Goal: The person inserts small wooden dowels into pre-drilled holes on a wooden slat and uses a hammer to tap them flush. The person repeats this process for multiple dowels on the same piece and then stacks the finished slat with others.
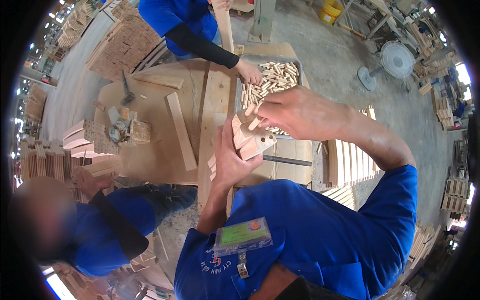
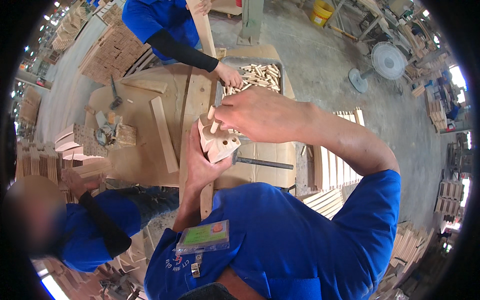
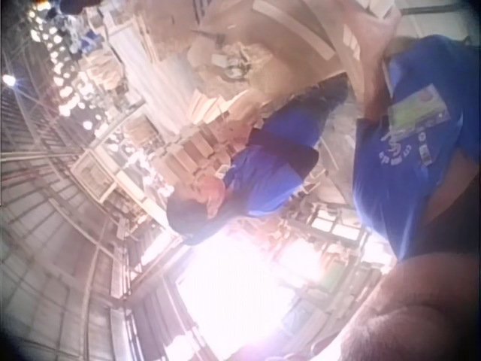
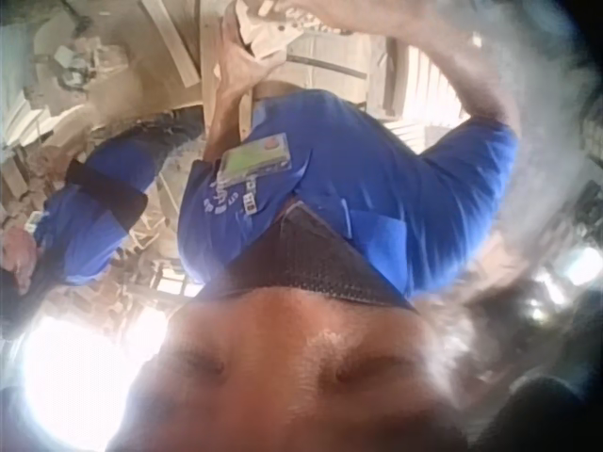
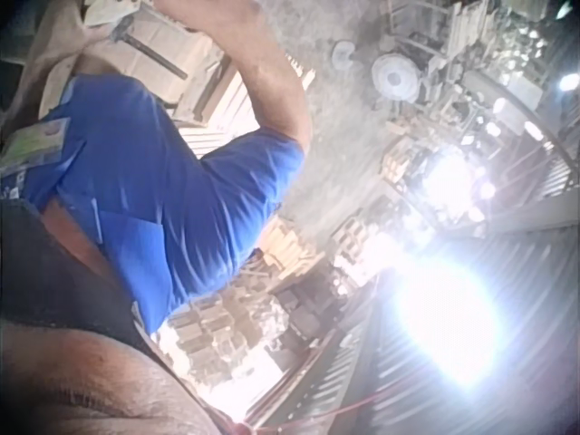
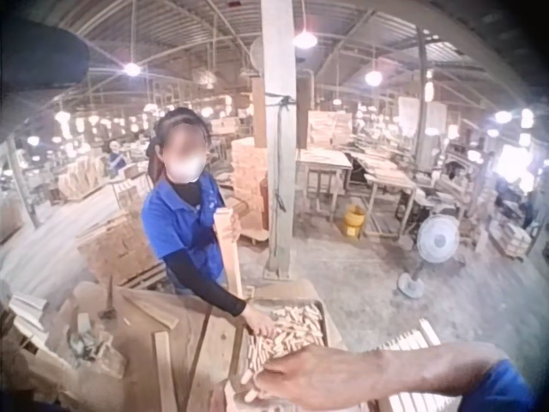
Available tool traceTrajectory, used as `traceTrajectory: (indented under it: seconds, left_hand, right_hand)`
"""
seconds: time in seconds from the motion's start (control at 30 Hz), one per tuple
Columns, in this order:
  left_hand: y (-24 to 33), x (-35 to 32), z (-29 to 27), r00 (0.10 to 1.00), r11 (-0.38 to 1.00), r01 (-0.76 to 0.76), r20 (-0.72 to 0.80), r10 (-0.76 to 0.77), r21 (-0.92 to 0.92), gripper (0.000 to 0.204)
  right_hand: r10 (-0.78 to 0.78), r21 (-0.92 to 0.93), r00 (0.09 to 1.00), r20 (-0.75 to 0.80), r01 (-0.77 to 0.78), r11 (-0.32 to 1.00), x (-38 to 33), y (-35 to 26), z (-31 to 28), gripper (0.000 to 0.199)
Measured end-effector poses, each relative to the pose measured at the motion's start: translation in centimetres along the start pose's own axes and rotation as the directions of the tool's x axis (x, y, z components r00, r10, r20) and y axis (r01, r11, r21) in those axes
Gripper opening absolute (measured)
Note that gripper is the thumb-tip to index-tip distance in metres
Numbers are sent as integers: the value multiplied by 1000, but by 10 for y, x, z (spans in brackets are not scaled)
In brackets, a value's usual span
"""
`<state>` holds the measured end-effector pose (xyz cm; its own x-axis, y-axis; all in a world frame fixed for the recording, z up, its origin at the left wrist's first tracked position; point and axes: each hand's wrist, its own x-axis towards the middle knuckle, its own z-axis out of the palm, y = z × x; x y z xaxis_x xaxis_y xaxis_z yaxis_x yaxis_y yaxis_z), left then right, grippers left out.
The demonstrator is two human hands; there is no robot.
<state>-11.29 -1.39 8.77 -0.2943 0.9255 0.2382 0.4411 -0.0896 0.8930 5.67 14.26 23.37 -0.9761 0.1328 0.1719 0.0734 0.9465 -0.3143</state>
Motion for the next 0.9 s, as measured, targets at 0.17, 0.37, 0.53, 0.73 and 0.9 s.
traceTrajectory:
  seconds: [0.17,0.37,0.53,0.73,0.9]
  left_hand:
    - [-7,1,0,1000,998,19,0,-19,-68,101]
    - [-8,-4,-5,994,994,34,-99,-45,-103,104]
    - [-14,-4,-13,999,997,16,-42,-19,-72,116]
    - [-19,-12,-5,981,969,151,-89,-170,-194,105]
    - [-20,-18,-6,991,991,97,-84,-105,-95,110]
  right_hand:
    - [41,130,991,-125,-24,991,1,4,14,18]
    - [676,879,735,39,-347,326,-20,48,74,19]
    - [742,245,669,-24,-716,654,-63,122,253,24]
    - [828,129,544,133,-838,530,-50,123,279,29]
    - [731,215,661,166,-748,628,-40,131,304,40]
